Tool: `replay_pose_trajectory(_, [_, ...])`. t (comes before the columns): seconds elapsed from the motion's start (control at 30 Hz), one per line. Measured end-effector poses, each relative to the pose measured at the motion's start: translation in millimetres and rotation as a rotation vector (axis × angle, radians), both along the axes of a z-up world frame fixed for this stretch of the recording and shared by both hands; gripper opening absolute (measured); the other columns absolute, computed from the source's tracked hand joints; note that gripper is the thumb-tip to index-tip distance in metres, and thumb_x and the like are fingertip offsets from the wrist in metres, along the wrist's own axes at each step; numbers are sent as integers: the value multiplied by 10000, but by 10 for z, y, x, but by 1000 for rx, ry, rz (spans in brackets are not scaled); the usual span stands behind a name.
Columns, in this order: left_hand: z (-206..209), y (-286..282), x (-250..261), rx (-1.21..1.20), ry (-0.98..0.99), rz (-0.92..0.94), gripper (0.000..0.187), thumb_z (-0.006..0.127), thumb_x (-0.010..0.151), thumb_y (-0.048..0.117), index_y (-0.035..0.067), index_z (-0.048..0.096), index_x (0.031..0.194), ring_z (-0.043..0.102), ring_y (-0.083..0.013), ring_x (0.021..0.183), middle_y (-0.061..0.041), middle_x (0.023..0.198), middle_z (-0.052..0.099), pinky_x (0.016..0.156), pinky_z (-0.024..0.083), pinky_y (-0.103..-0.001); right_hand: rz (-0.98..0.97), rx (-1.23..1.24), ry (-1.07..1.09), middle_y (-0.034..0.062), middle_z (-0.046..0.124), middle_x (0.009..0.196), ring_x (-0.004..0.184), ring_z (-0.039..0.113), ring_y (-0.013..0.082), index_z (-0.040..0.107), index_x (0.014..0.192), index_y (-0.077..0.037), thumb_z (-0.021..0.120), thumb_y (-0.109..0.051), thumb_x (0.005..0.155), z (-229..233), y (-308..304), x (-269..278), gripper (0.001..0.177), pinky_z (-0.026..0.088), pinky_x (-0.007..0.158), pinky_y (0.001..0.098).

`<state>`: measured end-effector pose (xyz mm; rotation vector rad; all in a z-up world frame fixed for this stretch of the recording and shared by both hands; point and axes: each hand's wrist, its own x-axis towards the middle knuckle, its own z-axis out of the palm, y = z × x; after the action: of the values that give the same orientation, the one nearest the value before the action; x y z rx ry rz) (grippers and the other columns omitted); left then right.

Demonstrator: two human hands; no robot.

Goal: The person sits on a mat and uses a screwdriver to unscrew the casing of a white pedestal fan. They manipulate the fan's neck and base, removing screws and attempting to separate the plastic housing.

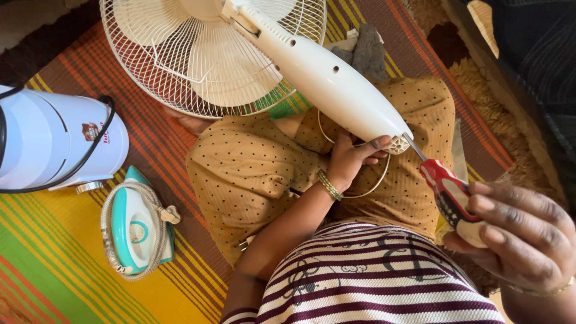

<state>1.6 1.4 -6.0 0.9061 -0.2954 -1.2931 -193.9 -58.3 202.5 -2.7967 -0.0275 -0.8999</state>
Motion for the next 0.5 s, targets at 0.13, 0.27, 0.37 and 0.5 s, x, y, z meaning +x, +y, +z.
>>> replay_pose_trajectory(0.13, [-30, 1, 3, -14, 63, 1, 429, 852, 824, 306, 23, 676, 1094, 738, -123, 808, -68, 990, 747, 632, 600, -220, 5, -28, -2, 180, 662, 1121, 971, 735, 392, 621, 1184, -96, 857, -234, 781, -30, -74, -37, 486, 631, 806, 491])
replay_pose_trajectory(0.27, [-42, -5, -5, -20, 77, 0, 447, 855, 816, 312, 32, 663, 1106, 736, -125, 826, -64, 1002, 738, 647, 610, -230, 110, -159, -93, 173, 607, 1098, 927, 654, 346, 614, 1162, -125, 866, -289, 821, -19, -146, 93, 455, 644, 774, 453])
replay_pose_trajectory(0.37, [-44, -3, -10, -35, 57, 0, 486, 865, 816, 346, 16, 666, 1113, 730, -121, 837, -67, 1004, 738, 659, 606, -227, 89, -132, -69, 159, 629, 1084, 943, 671, 339, 601, 1172, -122, 918, -286, 779, 11, -89, 193, 531, 652, 778, 447])
replay_pose_trajectory(0.5, [-60, -17, 4, -31, -81, 47, 582, 861, 723, 448, 83, 616, 1104, 731, -70, 806, -5, 967, 728, 616, 607, -201, -32, -12, 70, 154, 683, 1058, 986, 738, 371, 531, 1233, -61, 919, -276, 744, 77, 60, 231, 661, 659, 775, 433])
